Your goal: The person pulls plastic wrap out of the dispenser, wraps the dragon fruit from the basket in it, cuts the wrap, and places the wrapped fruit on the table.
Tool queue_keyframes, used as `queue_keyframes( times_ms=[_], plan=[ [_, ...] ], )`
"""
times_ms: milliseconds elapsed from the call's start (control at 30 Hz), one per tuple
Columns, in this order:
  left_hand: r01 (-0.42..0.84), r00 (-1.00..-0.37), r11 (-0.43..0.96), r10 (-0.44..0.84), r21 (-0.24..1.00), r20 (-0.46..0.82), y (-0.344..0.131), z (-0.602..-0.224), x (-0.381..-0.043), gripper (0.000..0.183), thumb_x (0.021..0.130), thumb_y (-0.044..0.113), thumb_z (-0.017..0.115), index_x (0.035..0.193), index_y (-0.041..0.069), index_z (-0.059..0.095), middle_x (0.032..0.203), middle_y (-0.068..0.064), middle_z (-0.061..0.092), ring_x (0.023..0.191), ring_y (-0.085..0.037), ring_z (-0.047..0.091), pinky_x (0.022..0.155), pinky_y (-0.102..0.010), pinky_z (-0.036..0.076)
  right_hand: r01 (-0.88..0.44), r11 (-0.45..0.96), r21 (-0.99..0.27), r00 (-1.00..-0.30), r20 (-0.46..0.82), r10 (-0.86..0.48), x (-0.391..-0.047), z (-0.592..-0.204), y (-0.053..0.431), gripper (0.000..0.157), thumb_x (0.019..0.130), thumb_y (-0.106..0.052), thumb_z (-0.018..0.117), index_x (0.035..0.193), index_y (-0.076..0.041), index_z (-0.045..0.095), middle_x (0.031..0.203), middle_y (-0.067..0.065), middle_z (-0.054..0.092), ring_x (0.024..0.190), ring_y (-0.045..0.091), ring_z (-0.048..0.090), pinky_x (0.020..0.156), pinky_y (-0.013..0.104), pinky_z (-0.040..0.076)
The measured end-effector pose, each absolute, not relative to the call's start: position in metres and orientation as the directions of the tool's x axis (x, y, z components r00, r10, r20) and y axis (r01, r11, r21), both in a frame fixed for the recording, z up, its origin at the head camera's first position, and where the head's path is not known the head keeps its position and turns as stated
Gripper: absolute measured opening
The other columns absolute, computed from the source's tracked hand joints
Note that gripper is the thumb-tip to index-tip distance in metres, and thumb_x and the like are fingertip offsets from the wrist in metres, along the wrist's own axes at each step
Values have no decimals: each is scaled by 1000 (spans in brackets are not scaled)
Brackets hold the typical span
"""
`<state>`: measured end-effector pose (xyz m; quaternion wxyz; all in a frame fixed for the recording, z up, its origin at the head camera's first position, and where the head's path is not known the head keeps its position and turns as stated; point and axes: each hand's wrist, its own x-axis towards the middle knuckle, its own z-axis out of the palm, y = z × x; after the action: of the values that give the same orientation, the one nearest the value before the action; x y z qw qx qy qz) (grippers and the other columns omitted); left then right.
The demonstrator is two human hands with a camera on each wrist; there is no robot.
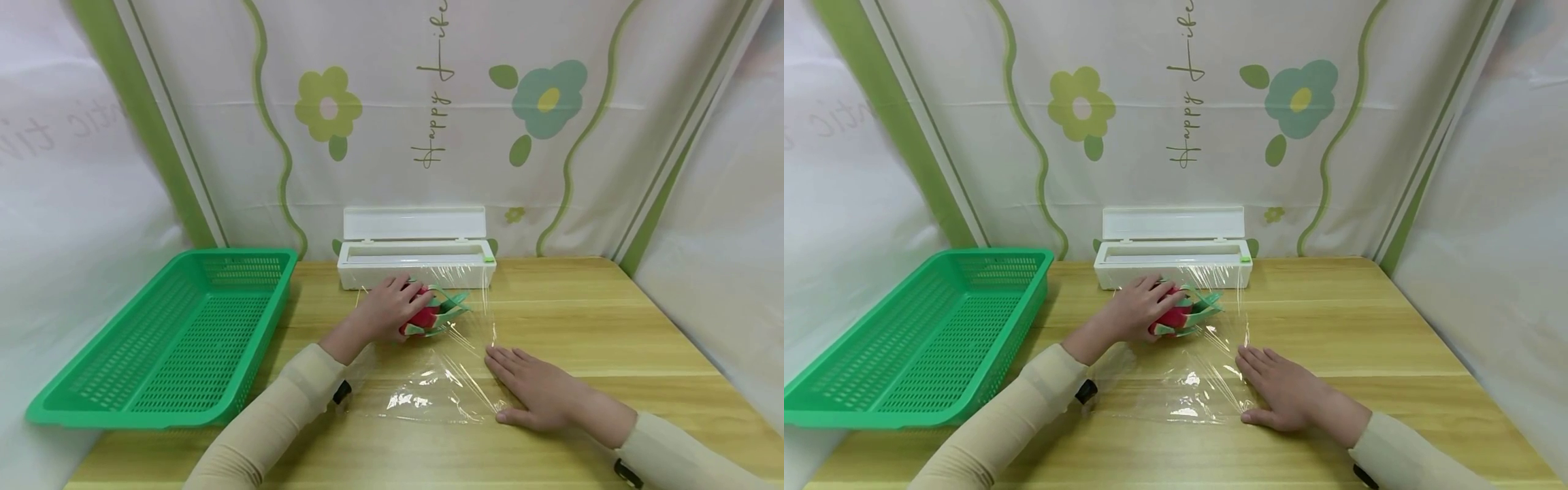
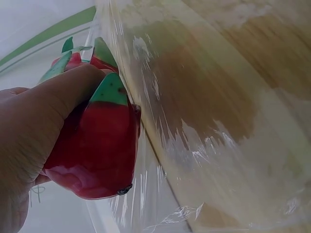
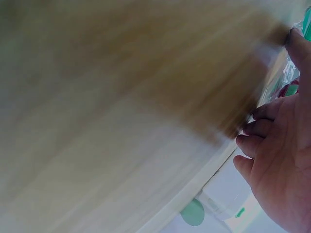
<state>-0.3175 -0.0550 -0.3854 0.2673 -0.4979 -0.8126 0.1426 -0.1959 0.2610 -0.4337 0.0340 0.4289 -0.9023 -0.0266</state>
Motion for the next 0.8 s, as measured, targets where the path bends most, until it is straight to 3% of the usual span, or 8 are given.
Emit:
queue_keyframes(
  times_ms=[333,800],
  plan=[
    [722,-373,456,890,-520,261,-54,-388,-318,86,66,58,79,134,13,50,125,-8,56,111,-30,51,93,-40,47,-769,630,109,-626,72,-777,-199,-437,262,86,95,-63,42,143,8,40,149,24,37,136,36,37,106,51,33],
    [739,-364,443,896,-507,252,-57,-391,-321,85,68,55,79,135,13,49,128,-9,55,115,-33,49,97,-42,45,-752,657,56,-659,-20,-752,-201,-432,258,88,95,-65,38,145,8,36,151,24,33,138,37,32,109,50,30]
  ],
)
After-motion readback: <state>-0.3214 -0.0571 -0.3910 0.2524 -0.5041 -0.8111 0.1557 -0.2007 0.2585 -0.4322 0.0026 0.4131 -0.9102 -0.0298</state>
